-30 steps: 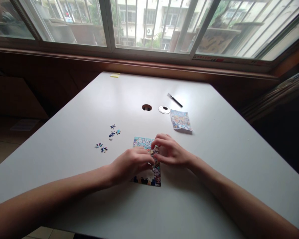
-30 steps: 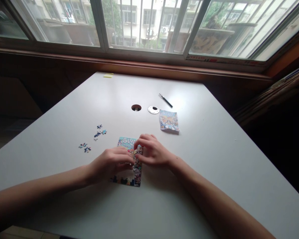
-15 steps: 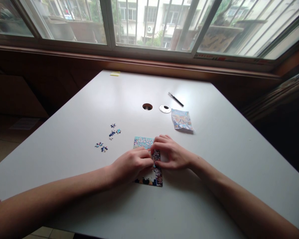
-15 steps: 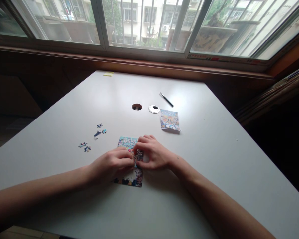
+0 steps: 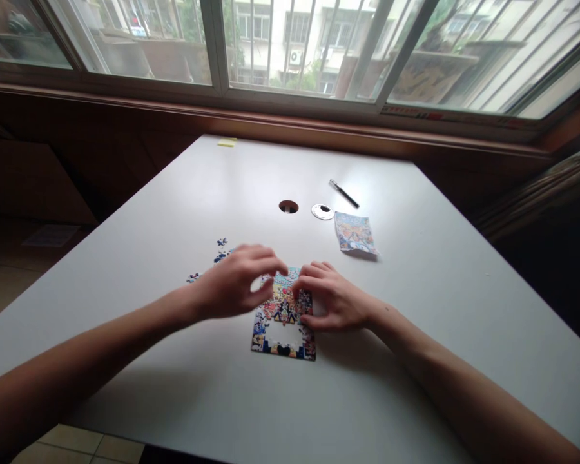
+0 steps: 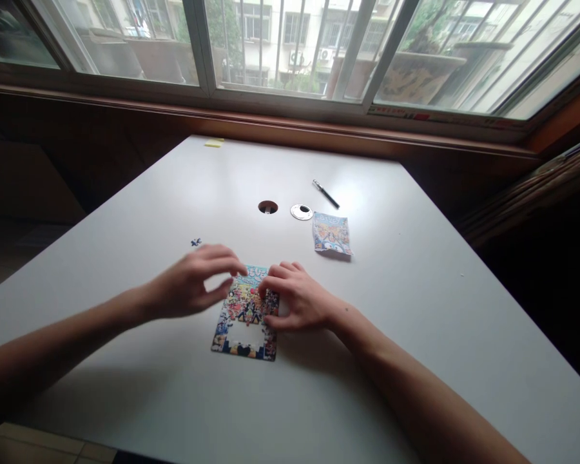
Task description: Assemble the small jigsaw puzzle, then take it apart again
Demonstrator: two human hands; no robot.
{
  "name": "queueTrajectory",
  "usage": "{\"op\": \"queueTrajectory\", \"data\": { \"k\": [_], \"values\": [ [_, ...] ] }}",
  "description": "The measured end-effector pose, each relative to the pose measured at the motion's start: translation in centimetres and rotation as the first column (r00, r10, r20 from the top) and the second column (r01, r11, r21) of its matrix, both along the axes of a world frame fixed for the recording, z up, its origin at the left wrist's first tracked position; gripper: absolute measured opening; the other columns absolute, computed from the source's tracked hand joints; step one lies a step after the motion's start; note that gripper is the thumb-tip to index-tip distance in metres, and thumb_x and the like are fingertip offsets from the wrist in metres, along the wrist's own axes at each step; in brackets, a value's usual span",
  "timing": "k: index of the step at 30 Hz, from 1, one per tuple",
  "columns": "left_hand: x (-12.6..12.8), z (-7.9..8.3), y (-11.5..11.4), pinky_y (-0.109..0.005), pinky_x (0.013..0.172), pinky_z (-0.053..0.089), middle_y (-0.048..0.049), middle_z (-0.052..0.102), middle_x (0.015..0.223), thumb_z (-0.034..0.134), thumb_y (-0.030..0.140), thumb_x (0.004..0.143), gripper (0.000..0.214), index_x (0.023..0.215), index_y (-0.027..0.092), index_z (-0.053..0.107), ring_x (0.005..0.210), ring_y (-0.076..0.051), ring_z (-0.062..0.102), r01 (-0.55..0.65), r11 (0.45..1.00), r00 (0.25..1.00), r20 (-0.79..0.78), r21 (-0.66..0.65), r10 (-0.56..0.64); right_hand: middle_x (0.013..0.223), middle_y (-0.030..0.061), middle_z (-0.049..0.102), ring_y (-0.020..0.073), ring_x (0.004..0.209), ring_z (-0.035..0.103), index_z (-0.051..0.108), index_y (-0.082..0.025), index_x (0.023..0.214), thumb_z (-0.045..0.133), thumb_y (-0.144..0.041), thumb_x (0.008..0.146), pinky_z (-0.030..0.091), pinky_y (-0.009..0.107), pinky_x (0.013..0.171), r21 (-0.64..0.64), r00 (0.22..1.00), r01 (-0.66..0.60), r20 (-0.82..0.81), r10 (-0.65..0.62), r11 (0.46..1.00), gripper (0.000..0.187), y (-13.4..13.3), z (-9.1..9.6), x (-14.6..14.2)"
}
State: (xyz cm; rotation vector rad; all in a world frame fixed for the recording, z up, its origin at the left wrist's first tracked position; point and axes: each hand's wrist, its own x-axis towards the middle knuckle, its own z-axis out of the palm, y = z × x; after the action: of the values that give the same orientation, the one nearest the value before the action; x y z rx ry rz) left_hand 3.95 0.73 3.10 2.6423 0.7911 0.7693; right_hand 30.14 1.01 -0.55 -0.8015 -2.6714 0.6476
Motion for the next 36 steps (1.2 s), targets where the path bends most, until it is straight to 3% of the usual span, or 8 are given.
{"op": "queueTrajectory", "data": {
  "k": [2, 4, 7, 9, 11, 14, 24, 36],
  "values": [
    [-2.5, 0.7, 1.6, -0.032, 0.079, 0.05, -0.0031, 0.066, 0.09, 0.054, 0.012, 0.085, 0.023, 0.105, 0.02, 0.064, 0.082, -0.016, 0.06, -0.139, 0.989, 0.989, 0.064, 0.047, 0.136, 0.094, 0.0037, 0.052, 0.0215, 0.09, 0.049, 0.062, -0.022, 0.102, 0.072, -0.033, 0.075, 0.039, 0.041, 0.089, -0.032, 0.998, -0.003, -0.059, 0.001, 0.999, 0.031, 0.2, 0.0, 0.2],
    [-5.5, 0.3, 3.1, -0.029, 0.073, 0.049, -0.001, 0.065, 0.084, 0.057, 0.016, 0.084, 0.022, 0.104, 0.019, 0.062, 0.073, -0.014, 0.057, -0.311, 0.945, 0.943, 0.16, 0.104, 0.293, 0.095, 0.0043, 0.052, 0.0209, 0.089, 0.049, 0.062, -0.022, 0.101, 0.069, -0.035, 0.079, 0.041, 0.039, 0.086, -0.095, 0.987, 0.009, -0.158, -0.024, 0.995, 0.027, 0.5, -0.2, 0.6],
    [-9.3, -1.8, 4.5, -0.028, 0.068, 0.048, 0.0002, 0.061, 0.076, 0.059, 0.021, 0.082, 0.007, 0.089, 0.018, 0.06, 0.067, -0.013, 0.053, -0.59, 0.801, 0.792, 0.26, 0.095, 0.552, 0.085, 0.0021, 0.051, 0.0176, 0.078, 0.047, 0.06, -0.021, 0.094, 0.062, -0.036, 0.087, 0.041, 0.033, 0.072, -0.229, 0.926, 0.098, -0.336, -0.173, 0.969, 0.017, 1.0, -1.1, 1.1],
    [-10.6, -3.2, 5.1, -0.028, 0.066, 0.047, -0.0009, 0.062, 0.078, 0.057, 0.023, 0.083, 0.007, 0.086, 0.018, 0.06, 0.07, -0.014, 0.055, -0.634, 0.773, 0.759, 0.189, -0.003, 0.623, 0.077, -0.0001, 0.048, 0.0153, 0.07, 0.043, 0.058, -0.021, 0.088, 0.059, -0.037, 0.09, 0.037, 0.031, 0.064, -0.325, 0.853, 0.175, -0.422, -0.308, 0.929, 0.016, 1.2, -1.8, 1.3],
    [-11.0, -3.9, 5.3, -0.028, 0.067, 0.047, -0.0023, 0.065, 0.083, 0.055, 0.025, 0.084, 0.01, 0.087, 0.018, 0.062, 0.073, -0.016, 0.057, -0.628, 0.776, 0.77, 0.092, -0.057, 0.631, 0.074, -0.0009, 0.047, 0.0142, 0.067, 0.042, 0.056, -0.02, 0.083, 0.059, -0.038, 0.091, 0.034, 0.029, 0.06, -0.39, 0.789, 0.235, -0.459, -0.409, 0.89, 0.019, 1.3, -2.2, 1.3],
    [-10.8, -3.9, 5.3, -0.029, 0.07, 0.047, -0.004, 0.068, 0.088, 0.054, 0.028, 0.085, 0.015, 0.087, 0.019, 0.065, 0.08, -0.018, 0.059, -0.587, 0.809, 0.81, -0.011, -0.032, 0.587, 0.072, -0.0009, 0.047, 0.0139, 0.066, 0.042, 0.055, -0.02, 0.078, 0.059, -0.039, 0.091, 0.034, 0.029, 0.06, -0.409, 0.753, 0.291, -0.46, -0.471, 0.865, 0.023, 1.2, -2.4, 1.2],
    [-11.0, -4.0, 5.2, -0.028, 0.071, 0.046, -0.0045, 0.069, 0.091, 0.054, 0.028, 0.087, 0.018, 0.093, 0.018, 0.068, 0.08, -0.018, 0.06, -0.525, 0.851, 0.851, -0.062, -0.034, 0.522, 0.071, -0.0014, 0.049, 0.0129, 0.065, 0.042, 0.057, -0.019, 0.078, 0.06, -0.038, 0.092, 0.034, 0.028, 0.059, -0.414, 0.762, 0.299, -0.439, -0.476, 0.86, 0.023, 1.1, -2.2, 0.9],
    [-10.6, -3.4, 4.7, -0.027, 0.068, 0.044, -0.0024, 0.065, 0.081, 0.053, 0.032, 0.086, 0.016, 0.086, 0.019, 0.062, 0.074, -0.016, 0.058, -0.556, 0.83, 0.828, -0.115, -0.047, 0.548, 0.078, 0.0013, 0.058, 0.0145, 0.07, 0.05, 0.062, -0.019, 0.087, 0.059, -0.038, 0.093, 0.04, 0.029, 0.063, -0.41, 0.771, 0.311, -0.418, -0.48, 0.858, 0.019, 1.1, -2.5, 1.1]
  ]
}}
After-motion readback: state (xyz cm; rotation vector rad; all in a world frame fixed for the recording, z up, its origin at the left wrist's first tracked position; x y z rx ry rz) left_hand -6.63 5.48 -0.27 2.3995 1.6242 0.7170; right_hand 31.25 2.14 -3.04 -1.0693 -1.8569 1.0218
